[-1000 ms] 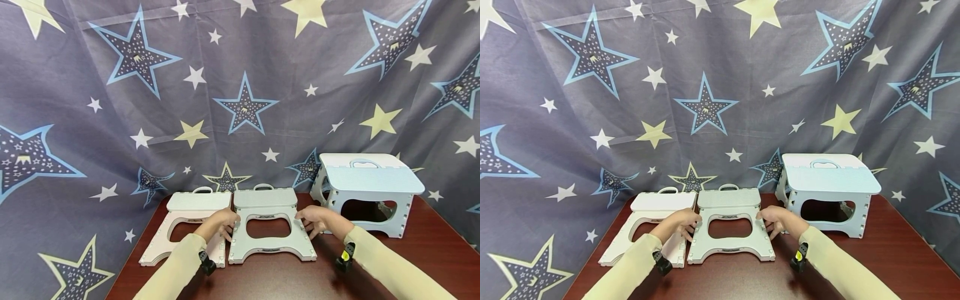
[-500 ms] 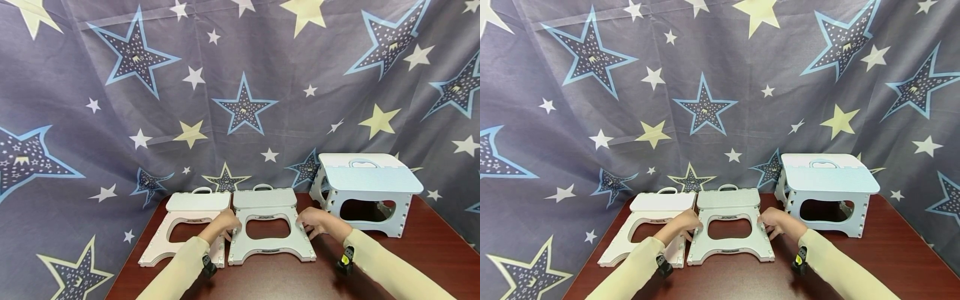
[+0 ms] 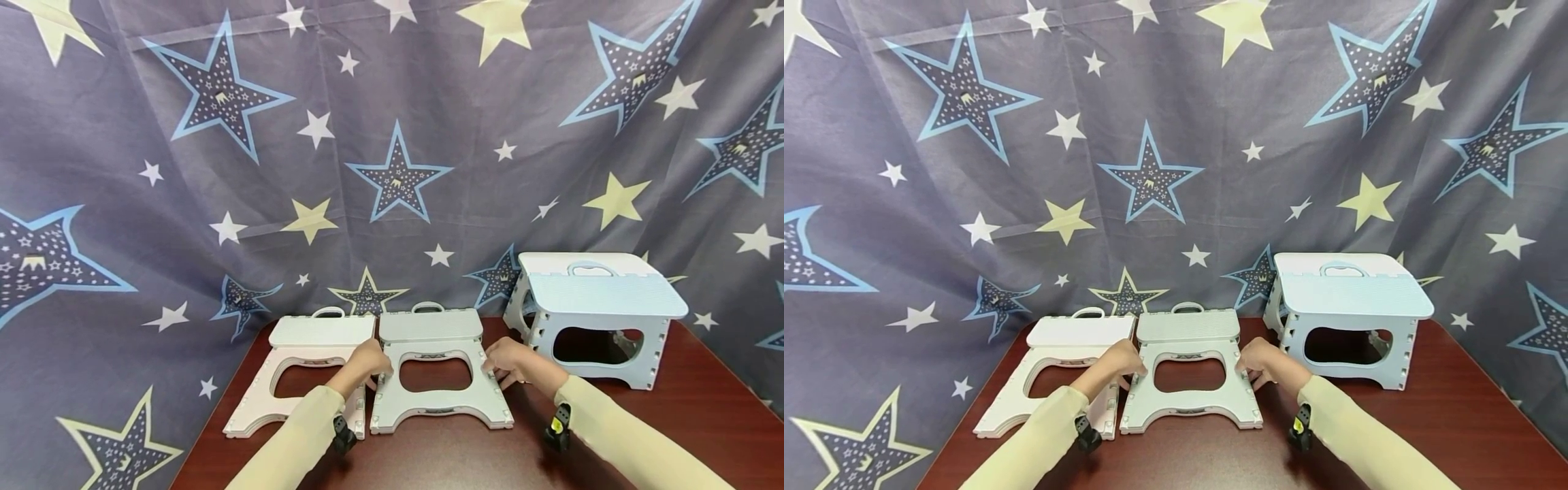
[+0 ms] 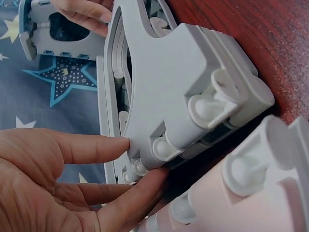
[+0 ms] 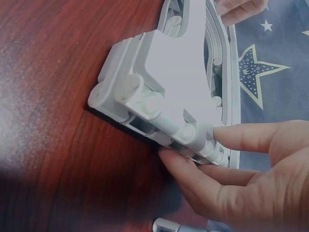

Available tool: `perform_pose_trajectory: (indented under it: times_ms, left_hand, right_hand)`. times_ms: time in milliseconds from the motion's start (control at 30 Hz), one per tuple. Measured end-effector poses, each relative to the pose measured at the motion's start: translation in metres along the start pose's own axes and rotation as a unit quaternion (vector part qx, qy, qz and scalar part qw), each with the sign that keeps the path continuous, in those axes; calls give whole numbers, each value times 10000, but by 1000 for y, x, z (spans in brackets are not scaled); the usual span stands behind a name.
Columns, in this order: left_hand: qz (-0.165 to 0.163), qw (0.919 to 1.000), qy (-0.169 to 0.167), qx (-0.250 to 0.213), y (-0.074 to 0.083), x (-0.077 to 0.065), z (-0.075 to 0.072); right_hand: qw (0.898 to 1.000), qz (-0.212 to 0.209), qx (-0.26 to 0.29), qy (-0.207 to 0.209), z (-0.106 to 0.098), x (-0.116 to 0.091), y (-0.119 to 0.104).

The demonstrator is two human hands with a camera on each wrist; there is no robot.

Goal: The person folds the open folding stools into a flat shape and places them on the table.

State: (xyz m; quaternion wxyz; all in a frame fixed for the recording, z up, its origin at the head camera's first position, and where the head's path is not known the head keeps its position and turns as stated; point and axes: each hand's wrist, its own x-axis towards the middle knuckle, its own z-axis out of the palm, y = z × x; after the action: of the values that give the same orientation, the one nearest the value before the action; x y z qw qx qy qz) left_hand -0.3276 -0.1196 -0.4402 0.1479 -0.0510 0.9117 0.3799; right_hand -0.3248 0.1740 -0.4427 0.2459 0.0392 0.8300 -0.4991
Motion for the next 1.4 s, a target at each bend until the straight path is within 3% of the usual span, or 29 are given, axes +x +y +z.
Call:
perform_pose_trajectory:
  times_ms: [900, 1267, 1400]
  left_hand:
    - [11, 10000, 77, 7, -3, 0, 2]
    - [196, 9997, 133, -4, 4, -5, 1]
    - [369, 9991, 106, 181, 13, -9, 1]
  right_hand:
    - [10000, -7, 8, 75, 3, -2, 3]
    - [9996, 105, -169, 187, 4, -7, -2]
    - [9990, -50, -401, 173, 2, -14, -10]
